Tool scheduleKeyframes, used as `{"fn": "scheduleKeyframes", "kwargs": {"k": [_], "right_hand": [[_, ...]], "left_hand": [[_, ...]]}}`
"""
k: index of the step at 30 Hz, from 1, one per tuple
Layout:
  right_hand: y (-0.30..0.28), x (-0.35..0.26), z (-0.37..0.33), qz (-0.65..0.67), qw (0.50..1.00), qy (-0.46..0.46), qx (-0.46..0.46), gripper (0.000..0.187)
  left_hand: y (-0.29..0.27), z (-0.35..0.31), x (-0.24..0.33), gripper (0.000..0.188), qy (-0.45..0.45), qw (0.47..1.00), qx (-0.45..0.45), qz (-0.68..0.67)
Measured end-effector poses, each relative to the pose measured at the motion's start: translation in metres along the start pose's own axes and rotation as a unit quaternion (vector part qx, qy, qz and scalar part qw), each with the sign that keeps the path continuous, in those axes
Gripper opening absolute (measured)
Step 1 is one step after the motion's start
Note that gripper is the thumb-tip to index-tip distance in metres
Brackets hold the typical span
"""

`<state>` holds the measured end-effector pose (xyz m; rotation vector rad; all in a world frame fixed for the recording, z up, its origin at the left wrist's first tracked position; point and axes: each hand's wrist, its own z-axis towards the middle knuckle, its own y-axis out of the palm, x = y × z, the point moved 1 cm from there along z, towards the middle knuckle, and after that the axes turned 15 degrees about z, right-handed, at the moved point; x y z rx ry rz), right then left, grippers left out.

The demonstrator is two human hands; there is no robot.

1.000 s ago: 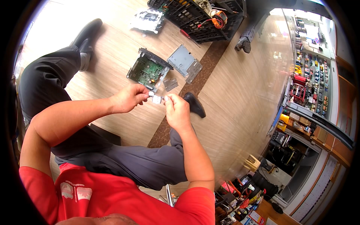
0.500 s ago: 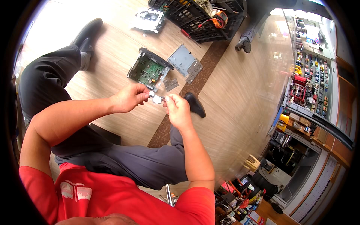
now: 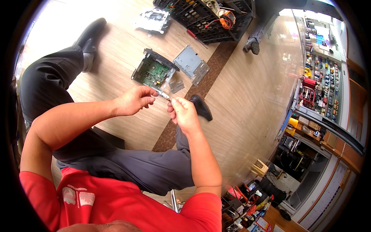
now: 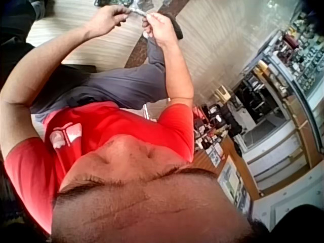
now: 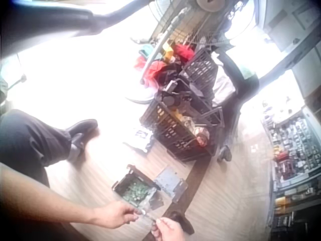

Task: The person disassembles an electronic device by hand on the floor, removing a metal plate and then manipulating internal components including a small circuit board and wiring.

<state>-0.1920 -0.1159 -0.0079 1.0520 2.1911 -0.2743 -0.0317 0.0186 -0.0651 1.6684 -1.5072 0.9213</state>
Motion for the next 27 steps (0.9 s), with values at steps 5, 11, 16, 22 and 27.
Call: {"fn": "scheduleKeyframes", "kwargs": {"k": [5,11,16,22,27], "right_hand": [[0.003,-0.002,-0.003,-0.015,1.0,-0.005,-0.005,0.022],[0.008,-0.005,-0.007,-0.038,0.999,-0.016,-0.032,0.022],[0.01,-0.007,-0.009,-0.057,0.998,-0.017,-0.034,0.021],[0.01,-0.009,-0.009,-0.099,0.993,-0.05,-0.025,0.019],[0.011,-0.009,-0.009,-0.101,0.993,-0.065,-0.016,0.019]], "left_hand": [[0.002,0.002,-0.003,0.029,0.0,1.0,0.002,0.003],[0.002,0.003,-0.004,0.029,0.016,1.0,0.015,-0.011],[-0.001,0.004,-0.005,0.024,0.048,0.998,0.025,0.018],[-0.001,0.004,-0.006,0.018,0.091,0.992,0.064,0.056],[-0.002,0.0,0.0,0.016,0.086,0.989,0.081,0.093]]}}
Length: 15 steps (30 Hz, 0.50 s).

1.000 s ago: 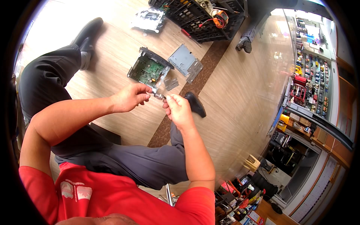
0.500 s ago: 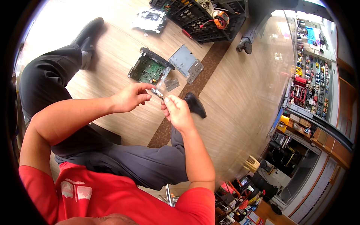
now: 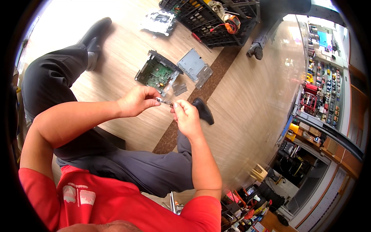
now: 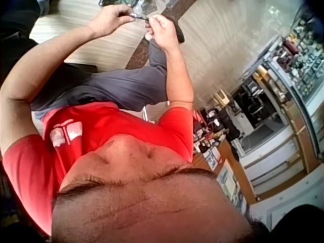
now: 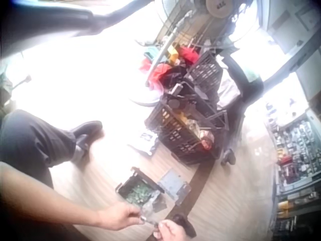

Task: The person disassembles an electronic device by hand on the floor, removing a metal plate and then manipulating internal components including a small circuit board and wiring.

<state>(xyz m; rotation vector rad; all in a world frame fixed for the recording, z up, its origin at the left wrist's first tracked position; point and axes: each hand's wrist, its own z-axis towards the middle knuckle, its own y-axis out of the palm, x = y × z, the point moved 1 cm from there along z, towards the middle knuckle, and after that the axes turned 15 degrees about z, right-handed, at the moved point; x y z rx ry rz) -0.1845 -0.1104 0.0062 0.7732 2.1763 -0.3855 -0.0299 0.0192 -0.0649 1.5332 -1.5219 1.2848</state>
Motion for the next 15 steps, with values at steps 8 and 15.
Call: {"fn": "scheduleKeyframes", "kwargs": {"k": [8,15], "right_hand": [[-0.0039,0.0034,0.0012,-0.032,0.999,-0.035,0.006,0.02],[-0.006,0.0028,0.0052,0.023,0.999,0.013,0.028,0.02]], "left_hand": [[-0.0007,-0.0007,0.005,0.017,-0.005,1.0,-0.005,0.004],[0.0007,-0.0002,0.0036,0.021,0.01,1.0,0.004,0.014]]}}
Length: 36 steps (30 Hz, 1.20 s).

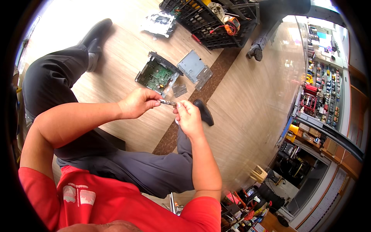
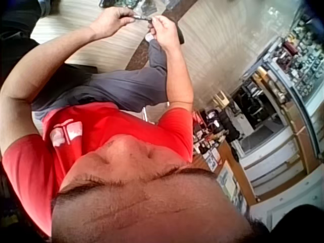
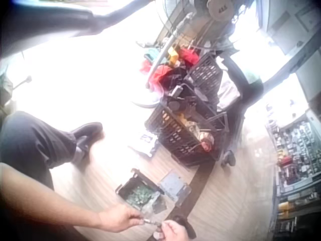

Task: The person disassembles an electronic device by hand on the floor, removing a metal plate and then manipulating internal components including a small circuit board and wiring.

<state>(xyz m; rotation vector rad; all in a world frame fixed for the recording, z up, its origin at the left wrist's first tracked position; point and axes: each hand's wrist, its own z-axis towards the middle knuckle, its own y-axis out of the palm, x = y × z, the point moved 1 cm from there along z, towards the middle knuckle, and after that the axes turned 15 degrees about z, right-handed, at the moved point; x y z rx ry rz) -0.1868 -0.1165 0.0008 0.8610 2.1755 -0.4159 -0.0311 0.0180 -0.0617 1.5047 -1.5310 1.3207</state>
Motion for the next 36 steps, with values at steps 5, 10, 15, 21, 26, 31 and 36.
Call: {"fn": "scheduleKeyframes", "kwargs": {"k": [5,10,15,21,26,31,36], "right_hand": [[-0.0007,-0.0009,-0.0003,-0.007,1.0,0.002,-0.013,0.02],[-0.0013,-0.0039,-0.0015,0.008,1.0,0.019,-0.014,0.021],[-0.0043,-0.0018,-0.0005,0.012,0.999,0.029,-0.021,0.021],[-0.0073,0.0023,0.0006,0.02,0.999,0.04,-0.022,0.022],[-0.0064,0.0025,0.0003,0.027,0.998,0.045,-0.019,0.022],[-0.003,0.0,-0.0014,-0.024,1.0,0.0,-0.015,0.02],[-0.0045,0.0026,-0.0009,-0.055,0.997,-0.042,-0.014,0.02]], "left_hand": [[0.0006,-0.0006,0.0001,0.019,0.028,0.998,0.023,0.041],[-0.0025,-0.0024,0.0017,0.018,0.108,0.988,0.039,0.107],[-0.0047,-0.0039,0.0009,0.017,0.189,0.967,0.064,0.156],[-0.0051,-0.0056,0.0017,0.017,0.181,0.967,0.045,0.175],[-0.005,-0.0048,0.0009,0.017,0.186,0.967,0.04,0.169],[-0.0072,-0.0065,0.0043,0.018,0.181,0.968,0.038,0.168],[-0.0076,-0.007,0.0029,0.019,0.184,0.966,0.041,0.178]]}}
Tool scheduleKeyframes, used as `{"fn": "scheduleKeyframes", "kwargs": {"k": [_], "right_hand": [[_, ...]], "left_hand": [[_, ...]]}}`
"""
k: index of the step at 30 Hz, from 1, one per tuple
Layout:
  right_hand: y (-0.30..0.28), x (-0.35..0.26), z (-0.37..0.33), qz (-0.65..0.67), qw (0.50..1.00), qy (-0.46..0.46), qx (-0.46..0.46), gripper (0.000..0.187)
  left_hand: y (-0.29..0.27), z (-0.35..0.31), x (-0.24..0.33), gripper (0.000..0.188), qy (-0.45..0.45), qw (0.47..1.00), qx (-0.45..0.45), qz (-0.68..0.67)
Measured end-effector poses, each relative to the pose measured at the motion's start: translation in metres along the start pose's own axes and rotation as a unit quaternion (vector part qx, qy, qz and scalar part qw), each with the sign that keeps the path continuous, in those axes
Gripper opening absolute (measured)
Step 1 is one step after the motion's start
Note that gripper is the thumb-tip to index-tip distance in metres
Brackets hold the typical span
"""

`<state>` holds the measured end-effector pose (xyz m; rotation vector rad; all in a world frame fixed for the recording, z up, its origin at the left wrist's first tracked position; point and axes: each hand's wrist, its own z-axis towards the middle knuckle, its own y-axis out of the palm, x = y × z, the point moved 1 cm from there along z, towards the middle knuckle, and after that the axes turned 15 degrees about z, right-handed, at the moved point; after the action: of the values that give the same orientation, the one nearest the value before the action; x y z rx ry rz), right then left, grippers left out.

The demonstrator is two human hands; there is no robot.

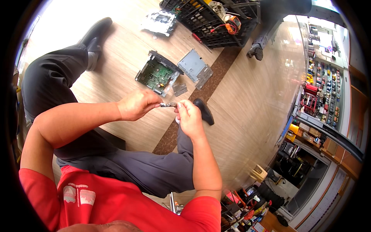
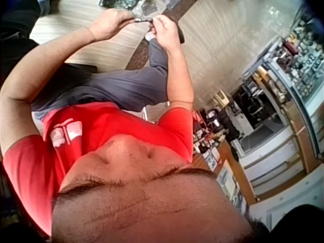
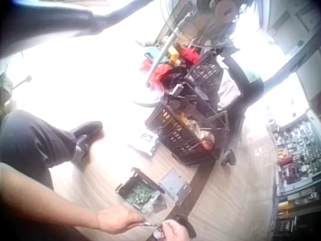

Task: The person disassembles an electronic device by hand on the floor, removing a metal plate and then manipulating internal components including a small circuit board and wiring.

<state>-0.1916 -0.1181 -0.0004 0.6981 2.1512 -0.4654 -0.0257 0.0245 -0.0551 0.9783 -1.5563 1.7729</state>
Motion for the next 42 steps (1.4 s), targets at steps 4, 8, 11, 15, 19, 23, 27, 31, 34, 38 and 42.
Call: {"fn": "scheduleKeyframes", "kwargs": {"k": [4,8,11,15,19,23,27,31,34,38,42], "right_hand": [[-0.002,0.002,0.001,-0.033,0.999,-0.036,0.001,0.02],[-0.003,0.002,0.001,-0.069,0.994,-0.084,-0.003,0.02],[-0.004,0.001,0.001,-0.096,0.99,-0.106,-0.007,0.021],[-0.001,-0.004,0.0,-0.135,0.979,-0.151,-0.003,0.019],[-0.001,-0.005,0.0,-0.172,0.964,-0.201,0.004,0.015],[0.0,-0.005,-0.001,-0.194,0.955,-0.224,0.015,0.012],[0.001,-0.006,-0.001,-0.2,0.951,-0.237,0.016,0.011],[0.002,-0.006,0.0,-0.208,0.945,-0.252,0.013,0.01],[0.001,-0.005,0.0,-0.206,0.942,-0.265,0.01,0.009],[0.003,-0.006,-0.001,-0.197,0.936,-0.293,0.011,0.007],[0.004,-0.008,-0.002,-0.194,0.931,-0.309,0.014,0.005]], "left_hand": [[0.003,0.0,-0.002,0.019,0.008,1.0,0.011,0.001],[0.004,0.0,-0.002,0.019,0.014,1.0,0.02,0.001],[0.004,0.0,-0.003,0.019,0.016,1.0,0.021,0.001],[0.004,0.0,-0.001,0.015,0.005,1.0,0.017,0.0],[0.003,0.0,0.0,0.015,-0.005,1.0,0.016,-0.007],[0.001,0.002,0.003,0.016,-0.046,0.999,-0.014,-0.026],[0.003,0.003,0.003,0.018,-0.122,0.982,-0.056,-0.134],[0.01,0.006,-0.005,0.02,-0.203,0.936,-0.104,-0.27],[0.007,0.006,-0.004,0.022,-0.246,0.896,-0.138,-0.343],[0.003,0.007,-0.005,0.025,-0.261,0.859,-0.171,-0.406],[0.001,0.008,-0.002,0.024,-0.247,0.851,-0.191,-0.423]]}}
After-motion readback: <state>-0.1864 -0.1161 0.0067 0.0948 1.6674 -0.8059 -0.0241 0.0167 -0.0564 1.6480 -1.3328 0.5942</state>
